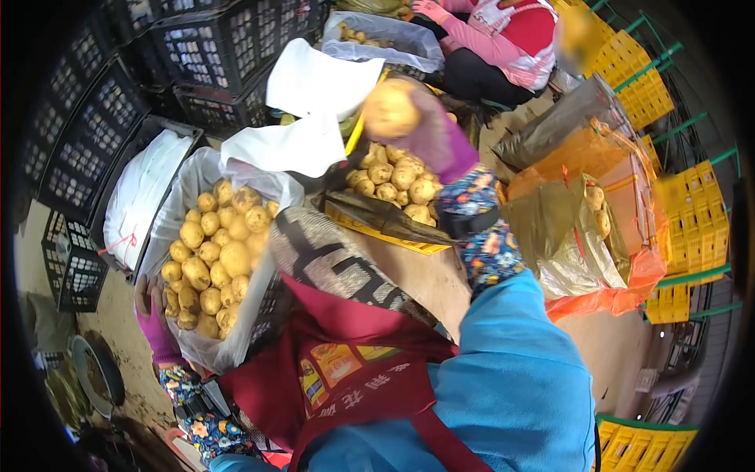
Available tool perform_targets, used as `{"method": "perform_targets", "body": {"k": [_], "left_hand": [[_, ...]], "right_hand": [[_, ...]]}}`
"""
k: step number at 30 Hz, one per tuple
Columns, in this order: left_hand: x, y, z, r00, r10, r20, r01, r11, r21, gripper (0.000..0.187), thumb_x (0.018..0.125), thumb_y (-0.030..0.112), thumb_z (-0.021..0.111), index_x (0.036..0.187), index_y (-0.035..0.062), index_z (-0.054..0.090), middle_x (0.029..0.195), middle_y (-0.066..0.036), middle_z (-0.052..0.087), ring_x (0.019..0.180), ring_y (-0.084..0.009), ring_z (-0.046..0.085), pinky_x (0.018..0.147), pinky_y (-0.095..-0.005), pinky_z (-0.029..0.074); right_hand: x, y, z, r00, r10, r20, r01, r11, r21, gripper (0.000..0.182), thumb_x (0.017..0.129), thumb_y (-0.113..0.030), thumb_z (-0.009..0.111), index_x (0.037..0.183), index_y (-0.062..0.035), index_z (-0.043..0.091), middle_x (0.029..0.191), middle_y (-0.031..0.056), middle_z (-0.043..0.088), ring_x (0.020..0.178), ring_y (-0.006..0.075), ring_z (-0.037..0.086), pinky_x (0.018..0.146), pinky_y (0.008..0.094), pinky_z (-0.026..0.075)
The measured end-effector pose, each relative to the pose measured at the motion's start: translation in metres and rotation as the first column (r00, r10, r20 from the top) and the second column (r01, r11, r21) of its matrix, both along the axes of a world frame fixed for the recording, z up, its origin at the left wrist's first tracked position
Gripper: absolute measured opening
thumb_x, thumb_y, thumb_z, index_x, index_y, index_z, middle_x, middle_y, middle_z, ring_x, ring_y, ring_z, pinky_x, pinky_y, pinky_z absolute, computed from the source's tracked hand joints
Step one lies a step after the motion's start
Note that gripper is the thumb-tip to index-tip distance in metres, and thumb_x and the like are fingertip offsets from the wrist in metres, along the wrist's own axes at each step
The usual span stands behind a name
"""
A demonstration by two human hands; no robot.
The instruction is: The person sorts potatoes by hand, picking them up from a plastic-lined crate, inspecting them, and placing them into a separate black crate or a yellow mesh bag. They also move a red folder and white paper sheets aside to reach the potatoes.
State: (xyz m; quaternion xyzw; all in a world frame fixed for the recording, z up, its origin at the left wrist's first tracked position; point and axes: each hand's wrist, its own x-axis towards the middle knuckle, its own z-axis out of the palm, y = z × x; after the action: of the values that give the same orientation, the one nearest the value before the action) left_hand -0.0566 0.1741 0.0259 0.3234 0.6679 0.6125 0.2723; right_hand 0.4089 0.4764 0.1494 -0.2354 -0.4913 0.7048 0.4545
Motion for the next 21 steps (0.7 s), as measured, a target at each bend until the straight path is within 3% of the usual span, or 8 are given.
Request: {"method": "perform_targets", "body": {"k": [4, 8, 9, 10, 12, 15, 18, 21], "left_hand": [[-0.018, -0.02, -0.06, 0.991, -0.03, -0.13, 0.011, 0.989, -0.147, 0.047, 0.096, 0.014, 0.058, 0.139, -0.0002, 0.044, 0.132, -0.017, 0.054, 0.12, -0.0232, 0.054, 0.101, -0.0319, 0.043], [-0.003, -0.031, -0.102, 0.981, -0.099, -0.167, 0.033, 0.934, -0.356, 0.047, 0.094, 0.011, 0.062, 0.137, -0.0001, 0.046, 0.128, -0.014, 0.056, 0.117, -0.0208, 0.055, 0.1, -0.0319, 0.043], [0.003, -0.036, -0.112, 0.986, -0.109, -0.124, 0.054, 0.923, -0.38, 0.046, 0.094, 0.011, 0.062, 0.136, -0.0001, 0.047, 0.126, -0.012, 0.056, 0.115, -0.0197, 0.056, 0.099, -0.0317, 0.044], [0.011, -0.041, -0.124, 0.99, -0.113, -0.081, 0.071, 0.914, -0.4, 0.045, 0.093, 0.01, 0.063, 0.134, -0.0002, 0.049, 0.124, -0.011, 0.057, 0.113, -0.0186, 0.057, 0.098, -0.0314, 0.045], [0.026, -0.045, -0.136, 0.987, -0.158, -0.037, 0.131, 0.911, -0.391, 0.045, 0.092, 0.006, 0.063, 0.133, -0.0003, 0.048, 0.119, -0.008, 0.059, 0.108, -0.0167, 0.059, 0.094, -0.0295, 0.048], [0.037, -0.048, -0.14, 0.975, -0.222, -0.014, 0.191, 0.865, -0.464, 0.046, 0.092, 0.007, 0.063, 0.135, -0.0002, 0.047, 0.116, -0.008, 0.059, 0.106, -0.0165, 0.059, 0.092, -0.0281, 0.048], [0.04, -0.055, -0.15, 0.952, -0.277, -0.134, 0.195, 0.88, -0.433, 0.045, 0.092, 0.008, 0.062, 0.134, -0.0004, 0.047, 0.114, -0.007, 0.059, 0.102, -0.0157, 0.058, 0.09, -0.0275, 0.047], [0.038, -0.058, -0.151, 0.955, -0.268, -0.126, 0.187, 0.876, -0.444, 0.043, 0.092, 0.01, 0.062, 0.132, -0.0008, 0.049, 0.114, -0.008, 0.059, 0.101, -0.0162, 0.058, 0.09, -0.0285, 0.047]], "right_hand": [[0.156, 0.007, -0.057, 0.771, -0.458, 0.442, 0.51, 0.86, 0.003, 0.051, 0.087, -0.029, 0.069, 0.127, -0.0083, 0.045, 0.114, 0.0114, 0.059, 0.099, 0.0236, 0.063, 0.083, 0.0401, 0.056], [0.23, 0.007, -0.2, 0.53, -0.487, 0.694, 0.547, 0.822, 0.159, 0.054, 0.075, -0.031, 0.083, 0.114, -0.0071, 0.054, 0.103, 0.0103, 0.063, 0.093, 0.0197, 0.063, 0.082, 0.0328, 0.055], [0.236, 0.005, -0.23, 0.351, -0.53, 0.772, 0.437, 0.822, 0.366, 0.062, 0.07, -0.03, 0.084, 0.122, -0.0126, 0.054, 0.109, 0.0127, 0.064, 0.093, 0.0253, 0.067, 0.081, 0.036, 0.056], [0.227, 0.001, -0.234, 0.214, -0.46, 0.862, 0.382, 0.851, 0.359, 0.062, 0.071, -0.032, 0.082, 0.123, -0.0127, 0.054, 0.11, 0.0148, 0.065, 0.095, 0.0271, 0.067, 0.083, 0.0368, 0.055], [0.197, -0.01, -0.225, -0.087, -0.295, 0.952, 0.266, 0.914, 0.307, 0.062, 0.073, -0.037, 0.077, 0.125, -0.0129, 0.054, 0.112, 0.019, 0.066, 0.1, 0.0307, 0.066, 0.088, 0.0385, 0.053], [0.198, 0.0, -0.271, -0.322, -0.073, 0.944, 0.051, 0.994, 0.095, 0.054, 0.075, -0.042, 0.069, 0.12, -0.0135, 0.062, 0.114, 0.0184, 0.066, 0.103, 0.033, 0.065, 0.09, 0.0427, 0.052], [0.206, 0.013, -0.271, -0.395, 0.013, 0.919, -0.181, 0.979, -0.092, 0.044, 0.077, -0.042, 0.065, 0.111, -0.0152, 0.07, 0.11, 0.0128, 0.069, 0.101, 0.0319, 0.066, 0.09, 0.0431, 0.052], [0.219, 0.017, -0.29, -0.369, 0.018, 0.929, -0.137, 0.988, -0.074, 0.039, 0.076, -0.043, 0.066, 0.103, -0.0154, 0.073, 0.108, 0.0125, 0.069, 0.1, 0.0312, 0.066, 0.088, 0.0432, 0.052]]}}
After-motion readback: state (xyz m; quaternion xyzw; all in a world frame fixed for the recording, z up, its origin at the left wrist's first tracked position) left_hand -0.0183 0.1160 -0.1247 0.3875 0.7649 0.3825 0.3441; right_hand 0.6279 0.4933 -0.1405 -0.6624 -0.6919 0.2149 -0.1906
